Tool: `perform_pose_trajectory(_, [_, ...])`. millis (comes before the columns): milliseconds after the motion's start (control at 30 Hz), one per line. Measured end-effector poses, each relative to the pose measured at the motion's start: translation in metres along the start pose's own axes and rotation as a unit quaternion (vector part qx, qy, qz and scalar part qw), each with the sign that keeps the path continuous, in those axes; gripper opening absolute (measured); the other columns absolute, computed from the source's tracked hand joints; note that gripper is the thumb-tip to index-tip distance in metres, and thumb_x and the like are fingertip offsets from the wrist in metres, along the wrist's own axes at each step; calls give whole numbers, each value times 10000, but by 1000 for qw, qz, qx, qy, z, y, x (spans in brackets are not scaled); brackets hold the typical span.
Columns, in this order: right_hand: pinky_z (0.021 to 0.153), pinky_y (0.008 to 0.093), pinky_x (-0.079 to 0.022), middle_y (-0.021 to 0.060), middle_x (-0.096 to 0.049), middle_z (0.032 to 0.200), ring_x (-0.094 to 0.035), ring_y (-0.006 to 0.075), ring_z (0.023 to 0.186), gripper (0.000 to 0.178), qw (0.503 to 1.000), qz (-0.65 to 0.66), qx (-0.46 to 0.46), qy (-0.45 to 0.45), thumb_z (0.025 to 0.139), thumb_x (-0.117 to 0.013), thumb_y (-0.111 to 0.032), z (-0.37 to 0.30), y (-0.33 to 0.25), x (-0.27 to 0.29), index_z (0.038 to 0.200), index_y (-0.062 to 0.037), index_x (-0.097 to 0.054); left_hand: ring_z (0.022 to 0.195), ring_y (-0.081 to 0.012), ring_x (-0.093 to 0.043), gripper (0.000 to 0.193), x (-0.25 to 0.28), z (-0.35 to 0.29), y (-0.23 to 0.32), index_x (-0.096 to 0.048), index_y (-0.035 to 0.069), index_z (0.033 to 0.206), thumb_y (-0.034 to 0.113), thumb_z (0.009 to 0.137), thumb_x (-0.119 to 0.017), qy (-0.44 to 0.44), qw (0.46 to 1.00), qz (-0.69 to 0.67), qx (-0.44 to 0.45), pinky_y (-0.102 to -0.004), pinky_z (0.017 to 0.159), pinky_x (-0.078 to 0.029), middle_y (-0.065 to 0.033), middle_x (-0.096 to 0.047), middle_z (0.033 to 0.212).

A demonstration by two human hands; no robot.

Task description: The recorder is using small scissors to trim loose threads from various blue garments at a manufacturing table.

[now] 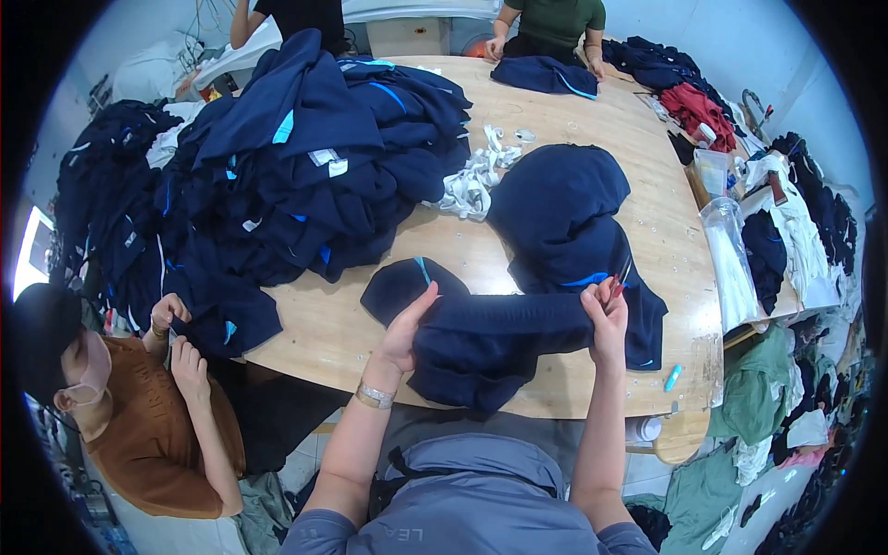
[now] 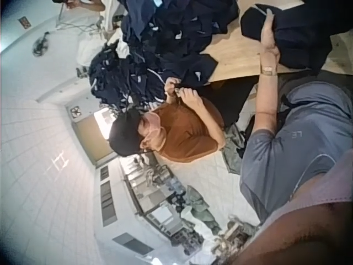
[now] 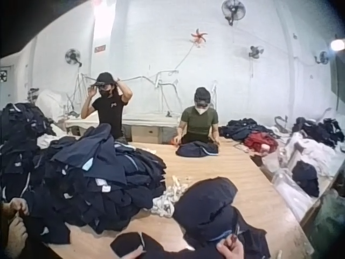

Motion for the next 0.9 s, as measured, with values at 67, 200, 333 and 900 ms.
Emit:
perform_pose_trajectory(67, [591,175,-331,-42,-426,699,-404,32,639,277,998,48,-33,7,828,-598,-22,2,3,0,767,-133,-352,935,-139,-599,279,1,3,-1,-595,40,1006,290,912,-514,10,1000,24,-11,-265,824,-470,-61,-633,1003])
perform_pose_trajectory(200, [682,282,-483,76,-603,791,-598,167,716,47,935,284,-208,33,857,-562,-80,14,19,3,841,-63,-521,1018,-215,-547,398,-8,15,2,-547,74,1051,230,731,-723,20,816,537,-214,-293,879,-401,-90,-586,1066])
perform_pose_trajectory(333, [824,425,-505,202,-641,949,-635,320,874,231,802,477,-358,-27,882,-531,-151,21,30,-3,939,66,-586,1027,-313,-532,478,-28,11,-4,-516,73,1106,198,702,-737,109,652,710,-243,-371,864,-416,-169,-565,1076])
perform_pose_trajectory(900, [734,410,-544,189,-645,886,-650,300,792,202,758,499,-418,-28,887,-520,-162,17,30,-30,911,26,-588,1204,-313,-426,476,-64,25,-7,-465,69,1270,194,827,-584,-24,650,677,-345,-356,993,-338,-176,-445,1298])
Point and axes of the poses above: each hand's wrist, its own z-axis towards the middle knuckle, its own x-axis out of the back of the hand, y = z × x, the point moved 1 cm from there along z, towards the middle knuckle
